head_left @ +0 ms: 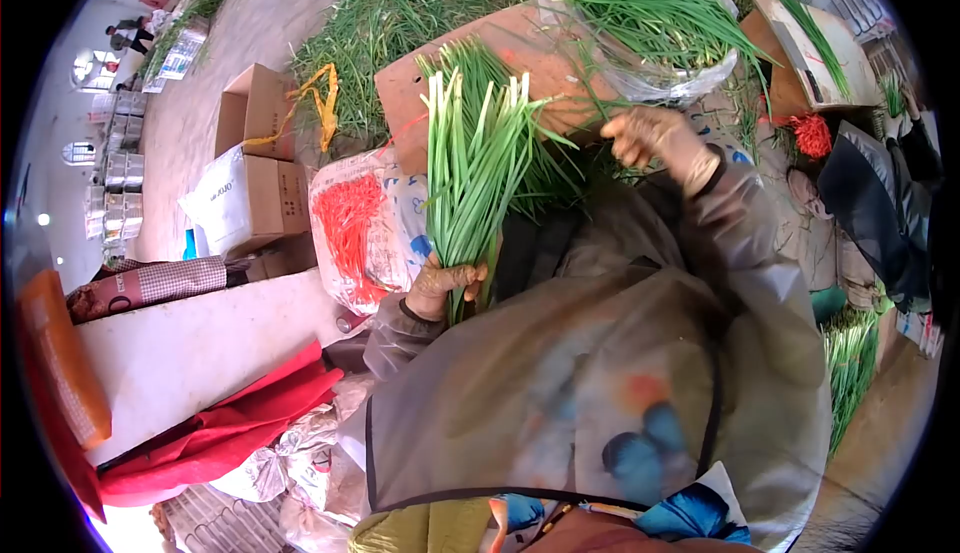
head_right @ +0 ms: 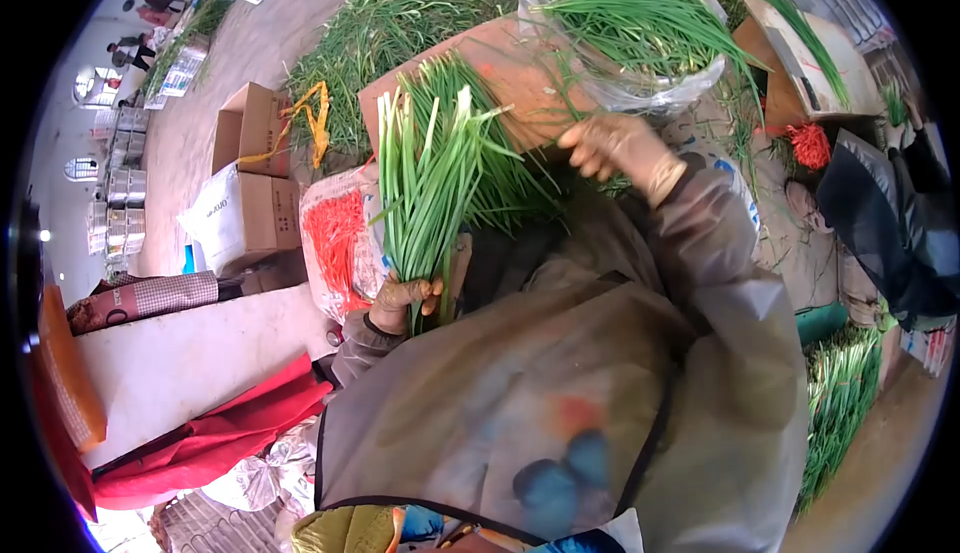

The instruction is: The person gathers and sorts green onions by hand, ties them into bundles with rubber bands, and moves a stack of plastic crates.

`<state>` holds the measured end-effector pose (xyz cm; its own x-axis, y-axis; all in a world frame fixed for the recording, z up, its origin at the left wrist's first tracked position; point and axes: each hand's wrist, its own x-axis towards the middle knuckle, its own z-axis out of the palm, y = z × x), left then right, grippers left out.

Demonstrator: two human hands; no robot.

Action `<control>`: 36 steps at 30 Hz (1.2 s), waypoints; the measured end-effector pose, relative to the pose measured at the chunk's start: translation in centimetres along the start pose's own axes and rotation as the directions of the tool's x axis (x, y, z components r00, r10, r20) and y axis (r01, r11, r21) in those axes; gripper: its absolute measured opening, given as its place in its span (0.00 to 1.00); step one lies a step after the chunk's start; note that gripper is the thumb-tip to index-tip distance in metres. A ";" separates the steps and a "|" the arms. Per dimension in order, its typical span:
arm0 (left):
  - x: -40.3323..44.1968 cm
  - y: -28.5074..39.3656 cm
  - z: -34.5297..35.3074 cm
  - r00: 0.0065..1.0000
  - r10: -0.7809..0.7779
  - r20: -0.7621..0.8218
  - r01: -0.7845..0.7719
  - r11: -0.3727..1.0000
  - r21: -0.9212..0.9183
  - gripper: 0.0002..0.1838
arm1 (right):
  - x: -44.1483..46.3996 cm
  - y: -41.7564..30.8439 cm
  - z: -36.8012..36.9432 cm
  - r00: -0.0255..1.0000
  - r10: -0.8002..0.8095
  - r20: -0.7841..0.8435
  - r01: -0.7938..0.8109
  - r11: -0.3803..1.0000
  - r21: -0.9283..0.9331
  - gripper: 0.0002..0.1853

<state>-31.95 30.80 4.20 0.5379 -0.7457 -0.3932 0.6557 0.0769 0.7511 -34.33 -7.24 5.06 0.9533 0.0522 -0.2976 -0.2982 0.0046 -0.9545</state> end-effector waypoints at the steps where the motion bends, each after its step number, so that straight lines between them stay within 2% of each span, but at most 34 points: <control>1: 0.7 0.7 1.0 0.998 0.036 -0.049 -0.034 0.999 0.039 0.20 | -0.3 -0.1 2.4 0.997 0.043 0.070 -0.048 0.996 0.074 0.21; 2: 1.6 1.1 1.8 0.997 0.046 -0.060 -0.044 0.998 0.044 0.22 | 0.1 0.8 4.8 0.981 0.088 0.171 -0.127 0.963 0.235 0.27; 3: 3.3 0.8 2.2 0.997 0.062 -0.052 -0.059 0.997 0.049 0.22 | 1.0 3.0 7.4 0.980 0.073 0.185 -0.109 0.975 0.191 0.34; 4: 5.4 0.1 2.6 0.970 0.213 -0.115 -0.179 0.950 0.256 0.24 | 1.8 3.5 10.1 0.983 -0.004 0.183 -0.048 0.959 0.278 0.38; 5: 7.3 -0.4 3.4 0.916 0.373 -0.146 -0.273 0.848 0.454 0.27 | 2.7 2.2 12.4 0.946 -0.242 0.217 0.134 0.900 0.416 0.31; 6: 8.8 -0.9 4.7 0.869 0.461 -0.180 -0.122 0.551 0.825 0.29 | 3.8 1.7 13.9 0.976 -0.219 0.020 0.187 0.876 0.445 0.26; 7: 10.2 -1.2 6.0 0.815 0.554 -0.169 0.109 0.140 0.984 0.31 | 4.8 2.0 14.7 0.967 -0.184 -0.178 0.248 0.849 0.466 0.21; 8: 11.8 -1.5 6.0 0.867 0.454 -0.204 0.167 0.121 0.979 0.39 | 6.1 2.2 13.7 0.981 -0.087 -0.173 0.173 0.791 0.587 0.18; 9: 11.8 -0.2 8.0 0.880 0.445 -0.165 0.159 0.052 0.986 0.42 | 7.4 1.9 12.2 0.987 0.005 -0.158 0.108 0.710 0.696 0.14; 10: 10.3 1.7 9.3 0.909 0.415 0.041 -0.065 0.044 0.997 0.41 | 6.8 -1.0 10.6 0.958 -0.042 -0.285 0.220 0.743 0.632 0.13; 11: 8.5 3.1 9.5 0.890 0.381 0.249 -0.285 0.041 0.958 0.39 | 7.5 -1.5 7.8 0.966 -0.059 -0.253 0.210 0.752 0.625 0.11; 12: 7.9 3.9 7.8 0.790 0.456 0.410 -0.463 0.004 0.887 0.37 | 7.3 -2.5 4.8 0.993 -0.070 -0.090 0.113 0.691 0.714 0.09; 13: 7.3 4.5 5.8 0.657 0.517 0.548 -0.620 -0.043 0.783 0.35 | 6.4 -3.9 2.8 0.971 -0.057 -0.232 0.179 0.818 0.546 0.09; 14: 5.8 4.5 4.7 0.789 0.591 0.169 -0.464 0.392 0.795 0.31 | 5.0 -5.4 0.9 0.984 -0.040 -0.171 0.126 0.839 0.530 0.09; 15: 4.8 4.5 3.5 0.857 0.467 -0.217 -0.269 0.764 0.586 0.28 | 3.5 -6.4 -0.9 0.997 -0.045 -0.056 0.065 0.896 0.440 0.11; 17: 6.5 2.8 -2.5 0.731 0.621 -0.283 -0.427 0.740 0.519 0.29 | 0.7 -7.4 -1.6 0.996 -0.089 0.009 0.080 0.933 0.350 0.14; 18: 6.4 3.8 -1.2 0.831 0.481 -0.280 -0.309 0.817 0.487 0.30 | -0.4 -8.1 -0.7 0.998 -0.062 -0.030 0.068 0.939 0.338 0.17; 19: 7.0 4.4 0.5 0.882 0.435 -0.180 -0.315 0.829 0.462 0.32 | -0.7 -7.1 -0.7 0.998 -0.069 -0.011 0.069 0.941 0.332 0.20; 20: 8.4 4.4 2.1 0.920 0.384 -0.081 -0.314 0.843 0.436 0.35 | -1.0 -6.4 -0.1 1.000 -0.010 -0.007 0.012 0.943 0.333 0.19; 21: 10.2 3.7 2.6 0.954 0.297 0.046 -0.293 0.886 0.359 0.41 | -1.2 -5.8 0.6 0.999 0.049 0.000 -0.046 0.941 0.335 0.18; 22: 11.9 3.1 3.2 0.939 0.294 0.177 -0.330 0.914 0.236 0.45 | -1.3 -5.2 1.5 0.998 0.063 -0.012 -0.056 0.947 0.315 0.16; 24: 14.6 3.1 5.0 0.865 0.373 0.335 -0.393 0.920 -0.009 0.55 | -1.1 -3.1 2.7 0.999 0.028 0.020 -0.030 0.986 0.166 0.22; 25: 15.5 3.2 5.9 0.822 0.446 0.354 -0.416 0.895 -0.161 0.51 | -1.1 -1.9 3.3 0.999 -0.014 0.035 0.011 0.996 0.093 0.25; 26: 15.8 3.3 6.5 0.803 0.482 0.350 -0.419 0.875 -0.244 0.47 | -1.0 -0.7 4.2 0.985 -0.168 0.028 0.168 0.986 0.001 0.33; 27: 16.1 3.4 6.7 0.783 0.519 0.343 -0.420 0.848 -0.325 0.43 | -1.3 -0.5 4.7 0.982 -0.169 0.089 0.169 0.986 0.007 0.33; 28: 16.5 3.2 5.9 0.853 0.444 0.276 -0.316 0.858 -0.404 0.34 | -1.8 0.0 4.9 0.986 -0.132 0.103 0.125 0.990 0.070 0.31; 29: 16.8 3.4 5.3 0.899 0.348 0.267 -0.210 0.876 -0.435 0.33 | -2.2 0.4 5.0 0.988 -0.096 0.118 0.080 0.988 0.133 0.28; 30: 16.5 3.3 4.8 0.922 0.294 0.253 -0.141 0.861 -0.488 0.34 | -2.4 0.7 5.0 0.989 -0.086 0.122 0.069 0.988 0.141 0.28; 31: 16.4 3.2 4.3 0.940 0.240 0.242 -0.075 0.839 -0.539 0.34 | -2.4 1.0 4.9 0.986 -0.012 0.164 -0.028 0.971 0.238 0.25; 32: 16.5 3.0 4.2 0.944 0.233 0.233 -0.073 0.839 -0.539 0.34 | -2.4 1.2 4.8 0.975 0.056 0.214 -0.126 0.936 0.330 0.23; 33: 16.5 2.8 4.2 0.935 0.263 0.238 -0.100 0.839 -0.534 0.38 | -2.3 1.6 4.7 0.973 0.062 0.221 -0.135 0.932 0.335 0.23; 36: 16.8 2.4 4.1 0.908 0.350 0.231 -0.207 0.854 -0.478 0.48 | -0.8 3.3 4.1 0.901 0.103 0.420 -0.146 0.987 0.071 0.20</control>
<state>-23.55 15.71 1.57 0.5954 -0.8030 0.0285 0.7013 0.5366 0.4692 -36.26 -3.19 2.26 0.8081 0.4673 -0.3585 -0.4370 0.0676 -0.8969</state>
